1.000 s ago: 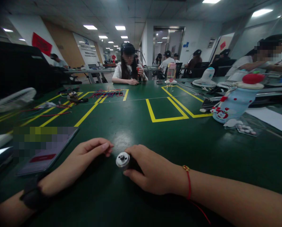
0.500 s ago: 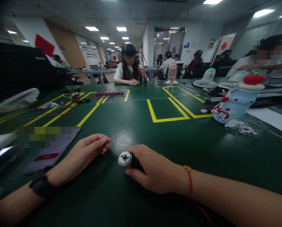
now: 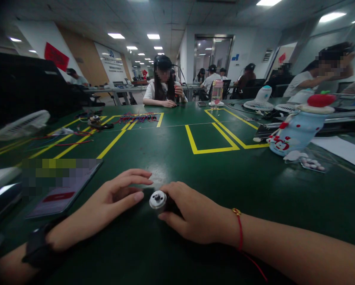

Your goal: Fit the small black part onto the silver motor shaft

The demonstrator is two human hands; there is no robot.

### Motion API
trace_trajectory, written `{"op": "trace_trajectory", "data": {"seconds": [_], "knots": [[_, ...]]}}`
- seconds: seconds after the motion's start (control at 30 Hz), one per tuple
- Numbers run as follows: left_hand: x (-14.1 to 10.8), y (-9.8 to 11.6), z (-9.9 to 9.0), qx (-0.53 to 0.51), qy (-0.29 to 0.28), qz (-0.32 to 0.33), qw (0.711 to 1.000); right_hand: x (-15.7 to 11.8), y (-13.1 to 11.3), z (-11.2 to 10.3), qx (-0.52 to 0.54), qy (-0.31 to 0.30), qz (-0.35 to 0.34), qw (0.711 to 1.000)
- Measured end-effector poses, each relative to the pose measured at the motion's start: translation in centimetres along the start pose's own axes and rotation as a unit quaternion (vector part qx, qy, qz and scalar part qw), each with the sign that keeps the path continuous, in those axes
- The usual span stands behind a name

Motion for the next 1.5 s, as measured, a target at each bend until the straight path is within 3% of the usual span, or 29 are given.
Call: {"op": "trace_trajectory", "data": {"seconds": [0.37, 0.77, 1.07, 1.33, 1.5], "knots": [[0.3, 1.9, 1.5, 0.003, 0.034, 0.006, 0.999, 0.1, 0.1, 0.3, -0.025, 0.002, 0.001, 1.0], [0.4, 1.1, 0.0, -0.04, 0.071, 0.001, 0.997, 0.0, -0.1, 0.2, -0.016, -0.004, 0.001, 1.0], [0.0, -1.9, -0.5, 0.045, -0.049, -0.005, 0.998, 0.0, 0.1, 0.1, -0.024, -0.005, 0.006, 1.0], [-0.5, -1.4, 1.0, 0.095, -0.133, 0.044, 0.986, -0.1, 0.3, 0.1, -0.025, -0.003, 0.009, 1.0], [-0.3, -1.5, 1.3, 0.131, -0.15, 0.043, 0.979, -0.1, 0.3, 0.1, -0.025, -0.005, 0.006, 1.0]]}}
Point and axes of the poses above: each hand's wrist, its own x-axis towards the middle knuckle, its own z-axis out of the palm, y = z × x, the point moved 7 cm from there along x, towards the middle knuckle, and after that the axes turned 14 degrees about z, right-handed, at the moved point
